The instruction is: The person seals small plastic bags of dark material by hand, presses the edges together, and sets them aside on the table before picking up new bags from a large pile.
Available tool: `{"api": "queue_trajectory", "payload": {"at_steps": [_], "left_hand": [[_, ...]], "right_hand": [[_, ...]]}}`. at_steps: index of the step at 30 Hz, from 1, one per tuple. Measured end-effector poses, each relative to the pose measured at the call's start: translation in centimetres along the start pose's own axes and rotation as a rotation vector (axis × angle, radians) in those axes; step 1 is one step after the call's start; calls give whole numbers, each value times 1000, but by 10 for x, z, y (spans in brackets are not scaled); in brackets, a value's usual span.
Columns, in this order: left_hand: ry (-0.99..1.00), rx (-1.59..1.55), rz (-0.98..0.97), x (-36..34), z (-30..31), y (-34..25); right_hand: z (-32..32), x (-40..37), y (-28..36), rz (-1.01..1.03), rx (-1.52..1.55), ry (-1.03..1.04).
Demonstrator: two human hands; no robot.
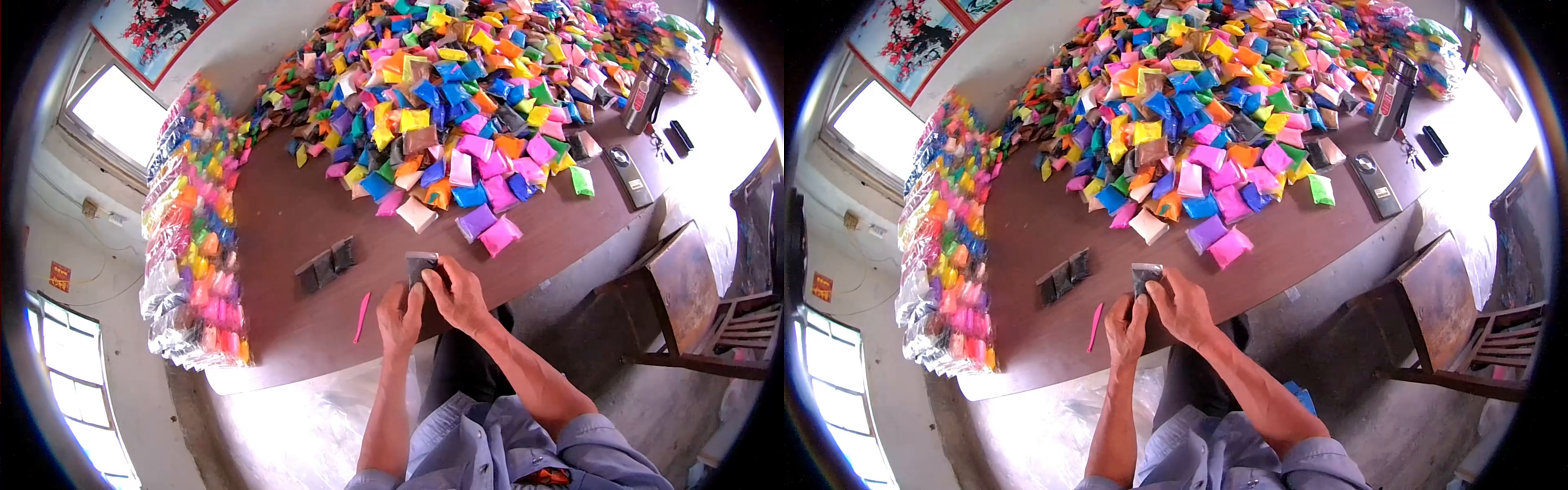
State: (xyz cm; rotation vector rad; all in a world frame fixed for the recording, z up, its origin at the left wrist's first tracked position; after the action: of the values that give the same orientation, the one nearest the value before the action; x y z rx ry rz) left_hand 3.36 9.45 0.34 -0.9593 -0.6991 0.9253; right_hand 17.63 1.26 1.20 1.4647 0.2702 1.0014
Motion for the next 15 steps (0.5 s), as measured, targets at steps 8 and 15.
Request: {"api": "queue_trajectory", "payload": {"at_steps": [8, 15], "left_hand": [[-31, 20, -1, 2, 6, 9], [25, -54, 61, 4, 5, 8]], "right_hand": [[-3, -2, 1, 75, -32, 65], [3, -1, -5, -45, 62, 34]]}}
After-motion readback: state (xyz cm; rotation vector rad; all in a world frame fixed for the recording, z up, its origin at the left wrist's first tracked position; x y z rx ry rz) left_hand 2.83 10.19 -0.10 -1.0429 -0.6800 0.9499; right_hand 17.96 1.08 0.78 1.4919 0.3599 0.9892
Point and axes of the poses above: each hand's wrist, its own x-axis towards the middle knuckle, its own z-axis out of the back of the hand, y = z × x, the point moved 10 cm from there along x, towards the middle knuckle, and after that the axes turned 7 degrees about z, right-handed, at the moved point
